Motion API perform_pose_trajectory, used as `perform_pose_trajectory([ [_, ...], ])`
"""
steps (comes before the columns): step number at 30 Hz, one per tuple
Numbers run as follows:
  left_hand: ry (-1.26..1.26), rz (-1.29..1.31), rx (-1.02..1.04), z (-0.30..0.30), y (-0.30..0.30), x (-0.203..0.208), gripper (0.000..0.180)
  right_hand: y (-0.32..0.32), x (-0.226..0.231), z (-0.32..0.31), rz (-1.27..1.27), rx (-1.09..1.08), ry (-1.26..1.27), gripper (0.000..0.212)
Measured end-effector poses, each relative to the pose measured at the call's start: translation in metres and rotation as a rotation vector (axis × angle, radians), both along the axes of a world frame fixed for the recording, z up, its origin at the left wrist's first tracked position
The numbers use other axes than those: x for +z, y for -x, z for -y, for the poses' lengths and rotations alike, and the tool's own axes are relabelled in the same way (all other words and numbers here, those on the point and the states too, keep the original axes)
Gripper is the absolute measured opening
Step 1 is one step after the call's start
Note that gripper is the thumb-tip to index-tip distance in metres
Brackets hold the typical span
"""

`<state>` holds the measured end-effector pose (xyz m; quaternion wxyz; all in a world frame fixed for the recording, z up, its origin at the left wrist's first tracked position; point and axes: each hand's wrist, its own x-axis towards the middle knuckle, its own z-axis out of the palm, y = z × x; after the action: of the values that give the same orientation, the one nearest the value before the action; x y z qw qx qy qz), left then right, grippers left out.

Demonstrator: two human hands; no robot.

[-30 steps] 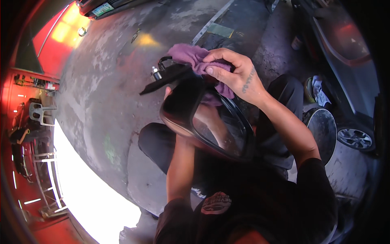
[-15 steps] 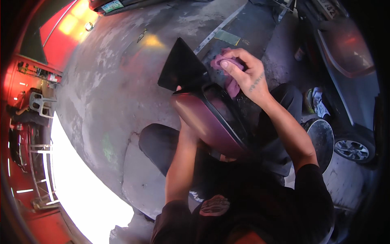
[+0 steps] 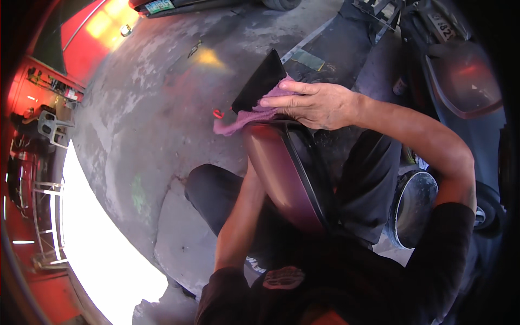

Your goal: The person cleans a detached car side mirror using a purple cloth and a spray bottle. They wipe the mirror housing and glass, then spray cleaner and continue wiping. The person also wipes the floor mat with a white cloth.

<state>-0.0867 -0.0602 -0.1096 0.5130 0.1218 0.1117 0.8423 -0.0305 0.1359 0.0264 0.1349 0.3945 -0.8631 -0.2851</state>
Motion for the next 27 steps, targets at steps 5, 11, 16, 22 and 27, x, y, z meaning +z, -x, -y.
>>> perform_pose_trajectory([
  [5, 0.035, 0.004, 0.014, 0.006, 0.002, 0.002, 0.049, 0.011, 0.012, -0.005, -0.212, 0.185, 0.330, 0.022],
  [11, 0.055, -0.016, 0.021, 0.014, 0.009, 0.001, 0.049, -0.018, 0.031, 0.016, -0.536, -0.007, 1.074, 0.025],
  [16, 0.075, -0.006, 0.114, 0.012, 0.014, -0.004, 0.049, -0.063, 0.015, 0.055, 0.168, 0.044, 1.470, 0.037],
  [22, 0.081, 0.020, 0.235, 0.020, 0.011, -0.016, 0.049, -0.050, -0.068, 0.064, 0.121, -0.135, 1.495, 0.032],
  [27, 0.097, 0.010, 0.314, 0.026, 0.034, -0.024, 0.049, -0.069, -0.072, 0.052, -0.047, -0.496, 1.271, 0.027],
])
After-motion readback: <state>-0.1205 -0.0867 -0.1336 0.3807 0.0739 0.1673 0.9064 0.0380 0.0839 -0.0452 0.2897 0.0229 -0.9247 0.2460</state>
